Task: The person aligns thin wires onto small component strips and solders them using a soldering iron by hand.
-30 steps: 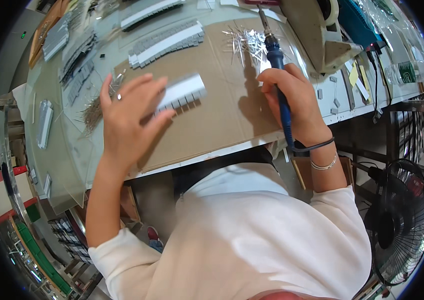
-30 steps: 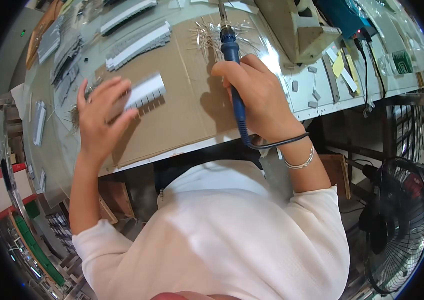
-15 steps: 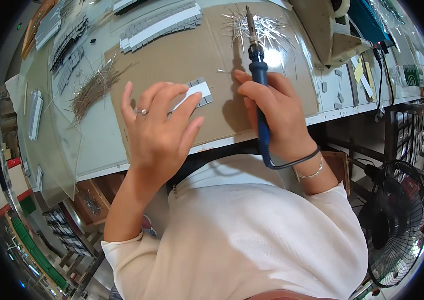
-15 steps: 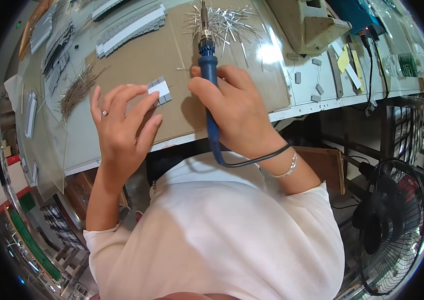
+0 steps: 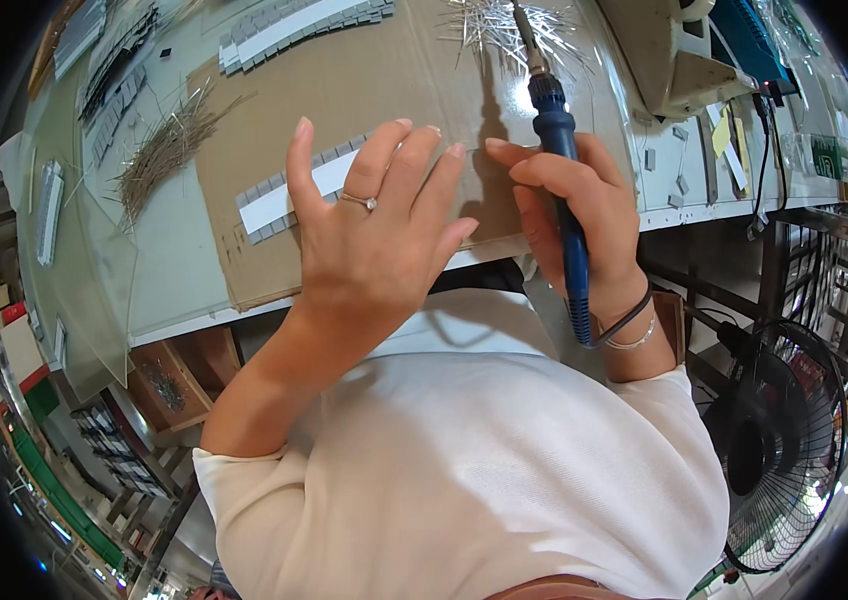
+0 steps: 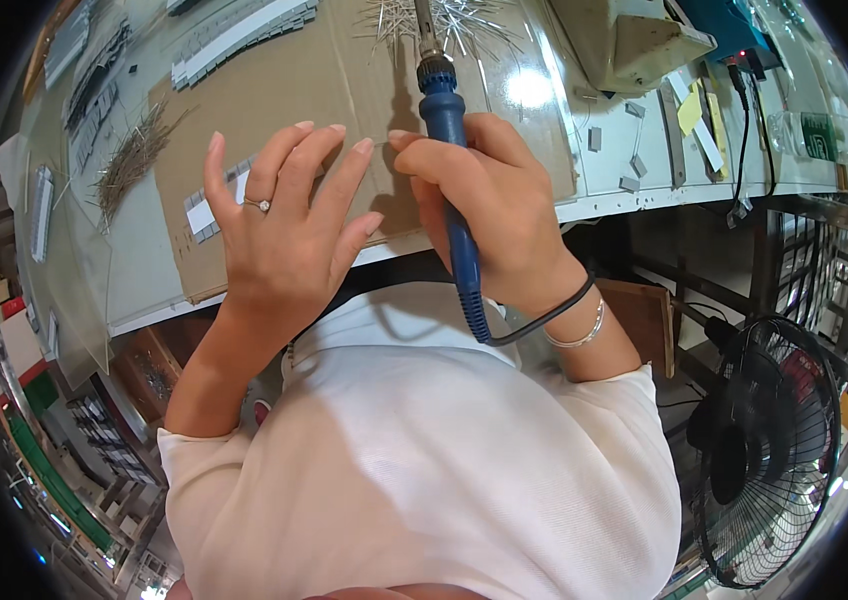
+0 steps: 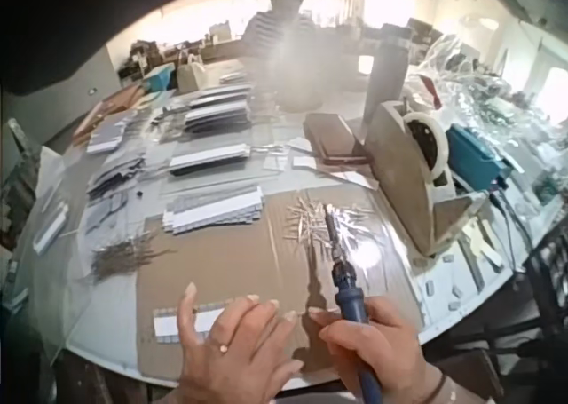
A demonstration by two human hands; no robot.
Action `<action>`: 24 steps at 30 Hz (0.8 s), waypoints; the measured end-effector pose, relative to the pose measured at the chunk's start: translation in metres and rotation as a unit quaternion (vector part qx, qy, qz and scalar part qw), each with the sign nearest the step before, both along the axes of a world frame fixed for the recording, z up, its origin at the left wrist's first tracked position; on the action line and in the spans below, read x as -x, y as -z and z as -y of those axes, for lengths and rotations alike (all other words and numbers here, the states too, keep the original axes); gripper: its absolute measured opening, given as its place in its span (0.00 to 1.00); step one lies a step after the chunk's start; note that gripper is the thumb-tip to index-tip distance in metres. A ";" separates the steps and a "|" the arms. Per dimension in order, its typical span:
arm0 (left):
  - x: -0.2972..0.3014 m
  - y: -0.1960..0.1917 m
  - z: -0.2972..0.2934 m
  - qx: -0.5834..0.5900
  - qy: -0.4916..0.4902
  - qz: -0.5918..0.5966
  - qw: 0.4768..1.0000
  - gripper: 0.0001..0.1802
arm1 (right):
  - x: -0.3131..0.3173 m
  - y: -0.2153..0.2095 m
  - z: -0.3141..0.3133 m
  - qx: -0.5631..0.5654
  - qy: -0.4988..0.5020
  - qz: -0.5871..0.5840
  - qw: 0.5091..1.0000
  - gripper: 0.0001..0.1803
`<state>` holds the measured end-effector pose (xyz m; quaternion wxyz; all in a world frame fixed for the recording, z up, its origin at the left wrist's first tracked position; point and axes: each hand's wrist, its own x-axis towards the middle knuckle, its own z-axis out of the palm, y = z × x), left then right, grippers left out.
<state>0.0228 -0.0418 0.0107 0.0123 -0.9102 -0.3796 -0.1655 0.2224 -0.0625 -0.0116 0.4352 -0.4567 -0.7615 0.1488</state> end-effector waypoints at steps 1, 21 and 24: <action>-0.001 0.000 0.000 0.002 -0.002 -0.002 1.000 0.25 | 0.002 0.000 -0.002 -0.023 0.013 -0.004 1.000 0.20; 0.024 0.006 0.015 0.071 -0.069 0.038 0.994 0.25 | 0.019 0.012 -0.009 -0.076 0.004 -0.013 0.997 0.20; 0.023 0.006 0.013 0.067 -0.064 0.039 0.995 0.24 | 0.019 0.012 -0.007 -0.073 0.005 -0.005 0.997 0.22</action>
